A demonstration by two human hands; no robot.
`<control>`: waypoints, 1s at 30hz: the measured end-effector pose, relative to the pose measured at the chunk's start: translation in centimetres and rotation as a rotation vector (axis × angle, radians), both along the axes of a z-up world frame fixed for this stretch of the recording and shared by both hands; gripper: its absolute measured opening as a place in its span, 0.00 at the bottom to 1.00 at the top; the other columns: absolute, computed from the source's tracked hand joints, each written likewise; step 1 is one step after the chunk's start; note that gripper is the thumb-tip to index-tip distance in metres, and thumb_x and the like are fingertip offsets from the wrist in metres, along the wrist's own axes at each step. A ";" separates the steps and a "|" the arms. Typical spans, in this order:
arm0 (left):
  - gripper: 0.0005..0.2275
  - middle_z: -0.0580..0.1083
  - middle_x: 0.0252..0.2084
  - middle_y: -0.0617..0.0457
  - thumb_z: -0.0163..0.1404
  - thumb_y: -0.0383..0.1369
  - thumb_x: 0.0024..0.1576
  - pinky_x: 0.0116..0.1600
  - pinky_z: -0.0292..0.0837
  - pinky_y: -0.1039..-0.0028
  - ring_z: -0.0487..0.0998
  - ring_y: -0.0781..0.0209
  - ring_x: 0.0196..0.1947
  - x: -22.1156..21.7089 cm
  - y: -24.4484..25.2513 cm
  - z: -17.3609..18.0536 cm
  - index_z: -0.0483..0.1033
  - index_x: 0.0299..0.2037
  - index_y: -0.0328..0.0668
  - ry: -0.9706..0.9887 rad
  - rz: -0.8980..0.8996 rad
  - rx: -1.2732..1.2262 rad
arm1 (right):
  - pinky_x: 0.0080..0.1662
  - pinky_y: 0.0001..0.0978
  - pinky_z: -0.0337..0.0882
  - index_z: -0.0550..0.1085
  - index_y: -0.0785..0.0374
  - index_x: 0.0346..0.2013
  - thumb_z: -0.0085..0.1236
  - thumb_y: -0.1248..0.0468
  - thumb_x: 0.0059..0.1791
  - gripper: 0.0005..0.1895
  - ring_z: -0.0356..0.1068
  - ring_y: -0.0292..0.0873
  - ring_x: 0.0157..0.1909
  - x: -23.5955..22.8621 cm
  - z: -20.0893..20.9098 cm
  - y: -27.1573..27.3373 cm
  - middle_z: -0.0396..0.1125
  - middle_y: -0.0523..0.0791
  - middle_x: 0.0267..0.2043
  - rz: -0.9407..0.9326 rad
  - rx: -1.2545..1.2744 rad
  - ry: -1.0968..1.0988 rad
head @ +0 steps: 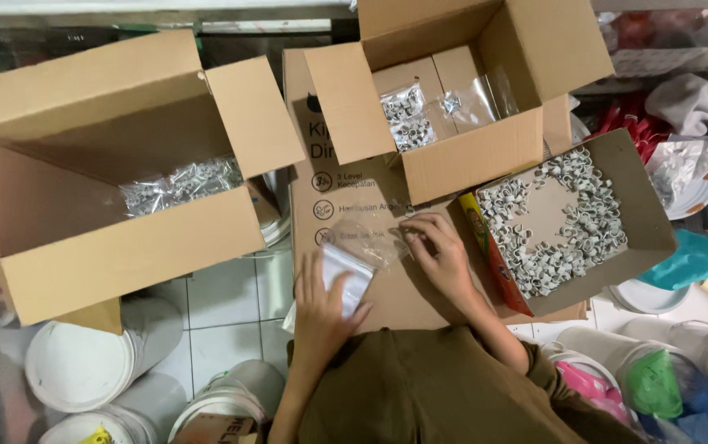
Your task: The person picks up plastic pieces from a large box and places them into small plastic bags.
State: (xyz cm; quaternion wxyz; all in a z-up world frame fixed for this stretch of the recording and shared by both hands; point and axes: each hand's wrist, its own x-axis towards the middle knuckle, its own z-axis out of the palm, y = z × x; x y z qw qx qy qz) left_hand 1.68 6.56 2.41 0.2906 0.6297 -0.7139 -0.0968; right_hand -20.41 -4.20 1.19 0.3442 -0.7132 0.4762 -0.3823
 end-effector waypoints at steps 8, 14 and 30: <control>0.39 0.62 0.68 0.29 0.65 0.42 0.46 0.67 0.60 0.49 0.64 0.32 0.66 -0.8 -1.2 0.2 0.64 0.64 0.25 -0.028 0.010 0.005 | 0.52 0.35 0.71 0.77 0.65 0.47 0.66 0.60 0.43 0.20 0.70 0.47 0.51 -1.7 2.5 0.2 0.69 0.48 0.47 0.066 -0.235 0.024; 0.40 0.65 0.68 0.34 0.65 0.42 0.45 0.68 0.61 0.57 0.67 0.41 0.68 0.5 -1.9 0.1 0.64 0.66 0.29 0.020 -0.159 -0.014 | 0.47 0.36 0.68 0.78 0.67 0.36 0.70 0.62 0.45 0.12 0.67 0.47 0.47 -1.7 3.1 -0.3 0.67 0.48 0.44 0.110 -0.108 0.222; 0.45 0.66 0.68 0.38 0.64 0.46 0.42 0.71 0.58 0.59 0.65 0.46 0.69 4.6 -2.7 -1.5 0.60 0.69 0.29 0.048 -0.601 0.193 | 0.51 0.45 0.72 0.76 0.61 0.53 0.70 0.46 0.39 0.34 0.73 0.59 0.52 -3.6 2.7 0.9 0.74 0.55 0.50 0.741 0.131 0.373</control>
